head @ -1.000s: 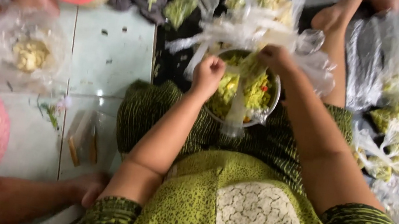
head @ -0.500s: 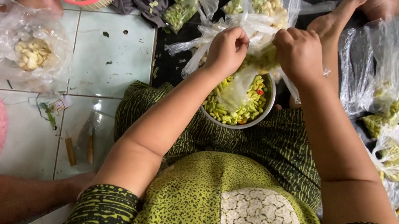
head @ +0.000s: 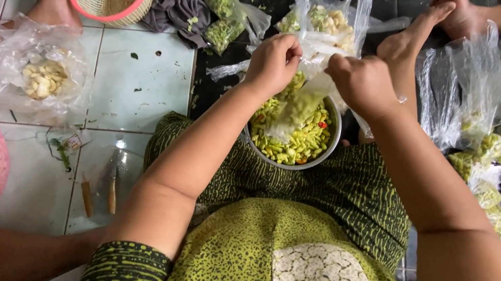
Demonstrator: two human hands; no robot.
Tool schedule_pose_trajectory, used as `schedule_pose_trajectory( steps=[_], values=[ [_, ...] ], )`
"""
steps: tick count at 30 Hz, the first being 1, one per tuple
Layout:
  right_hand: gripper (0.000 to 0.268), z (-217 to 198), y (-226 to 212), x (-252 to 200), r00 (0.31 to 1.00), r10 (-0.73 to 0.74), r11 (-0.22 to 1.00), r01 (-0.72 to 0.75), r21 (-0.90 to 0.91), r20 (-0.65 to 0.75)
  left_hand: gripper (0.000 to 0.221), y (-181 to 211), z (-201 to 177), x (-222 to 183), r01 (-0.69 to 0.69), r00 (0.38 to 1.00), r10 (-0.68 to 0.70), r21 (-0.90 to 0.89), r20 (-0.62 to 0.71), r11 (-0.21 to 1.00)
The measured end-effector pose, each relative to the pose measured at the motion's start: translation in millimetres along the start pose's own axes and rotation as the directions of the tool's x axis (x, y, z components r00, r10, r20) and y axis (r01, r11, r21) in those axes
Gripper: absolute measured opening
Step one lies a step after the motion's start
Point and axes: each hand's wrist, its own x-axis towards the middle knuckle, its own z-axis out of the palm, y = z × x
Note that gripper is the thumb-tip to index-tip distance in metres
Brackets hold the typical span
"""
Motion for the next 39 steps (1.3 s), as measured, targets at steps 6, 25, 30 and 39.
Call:
schedule_pose_trajectory(
  steps=[6,25,30,39],
  values=[
    [0.013,14.1,-5.9,5.5,0.998,0.028,0.935,-0.046,0.351,0.057,0.011,-8.8,14.6,-13.4,0.059,0.995,-0.058,-0.015,0.081,0.998],
    [0.083,147.9,-30.9,-77.8,0.587,0.75,0.473,-0.798,0.373,0.306,0.007,-24.6,35.5,-30.2,0.231,0.964,-0.22,-0.055,0.148,0.972],
    [0.074,179.7,-45.0,-74.2,0.697,0.707,0.706,-0.705,-0.069,0.116,0.005,-28.9,35.6,-28.7,0.226,0.969,-0.214,-0.084,0.123,0.971],
    [0.012,134.4,49.5,-67.2,0.876,0.454,0.859,-0.479,0.182,0.16,0.007,-24.5,23.5,-28.0,0.174,0.983,-0.169,-0.074,0.069,0.982]
  ],
)
